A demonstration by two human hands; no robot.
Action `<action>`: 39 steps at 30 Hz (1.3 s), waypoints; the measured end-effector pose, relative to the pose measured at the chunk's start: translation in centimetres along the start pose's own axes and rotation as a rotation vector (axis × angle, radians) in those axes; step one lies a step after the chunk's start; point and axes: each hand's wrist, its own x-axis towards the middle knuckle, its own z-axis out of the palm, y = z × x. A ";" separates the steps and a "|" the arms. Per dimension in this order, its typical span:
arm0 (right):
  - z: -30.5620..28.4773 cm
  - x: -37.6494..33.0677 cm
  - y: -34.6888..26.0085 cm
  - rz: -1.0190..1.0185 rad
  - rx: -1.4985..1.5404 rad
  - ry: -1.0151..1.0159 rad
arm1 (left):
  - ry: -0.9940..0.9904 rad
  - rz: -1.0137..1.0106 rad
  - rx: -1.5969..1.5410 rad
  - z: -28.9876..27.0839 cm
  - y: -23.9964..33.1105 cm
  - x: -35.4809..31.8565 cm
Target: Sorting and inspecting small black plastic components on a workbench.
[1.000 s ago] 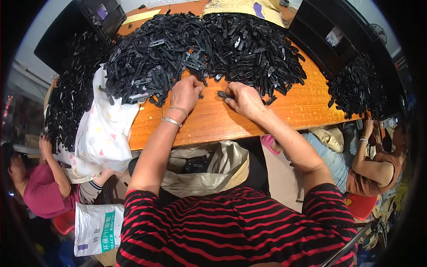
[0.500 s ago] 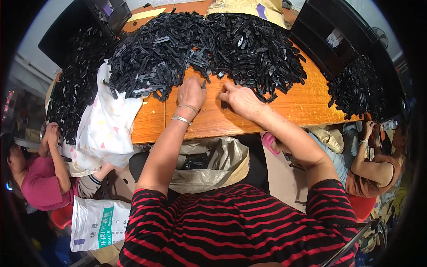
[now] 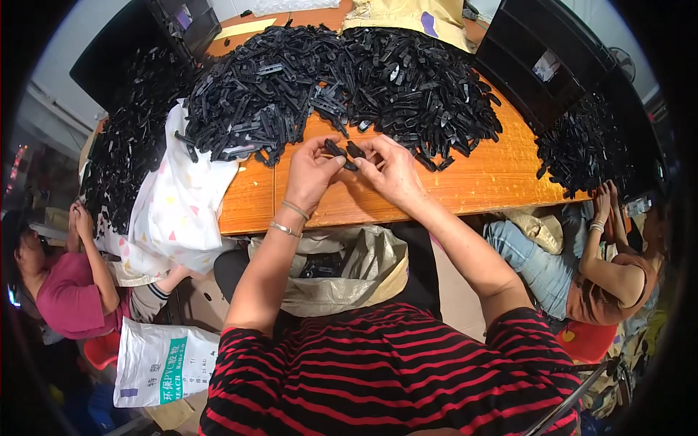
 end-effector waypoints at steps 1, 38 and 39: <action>0.3 0.1 -0.3 -0.085 -0.018 0.046 | -0.015 0.068 0.004 -0.1 0.0 -0.2; 4.1 -1.6 -0.7 0.198 0.396 -0.224 | 0.064 0.297 0.116 -0.9 -0.3 -5.0; 4.1 -2.0 -0.9 0.223 0.405 -0.237 | 0.063 0.297 0.114 -1.1 -0.3 -5.4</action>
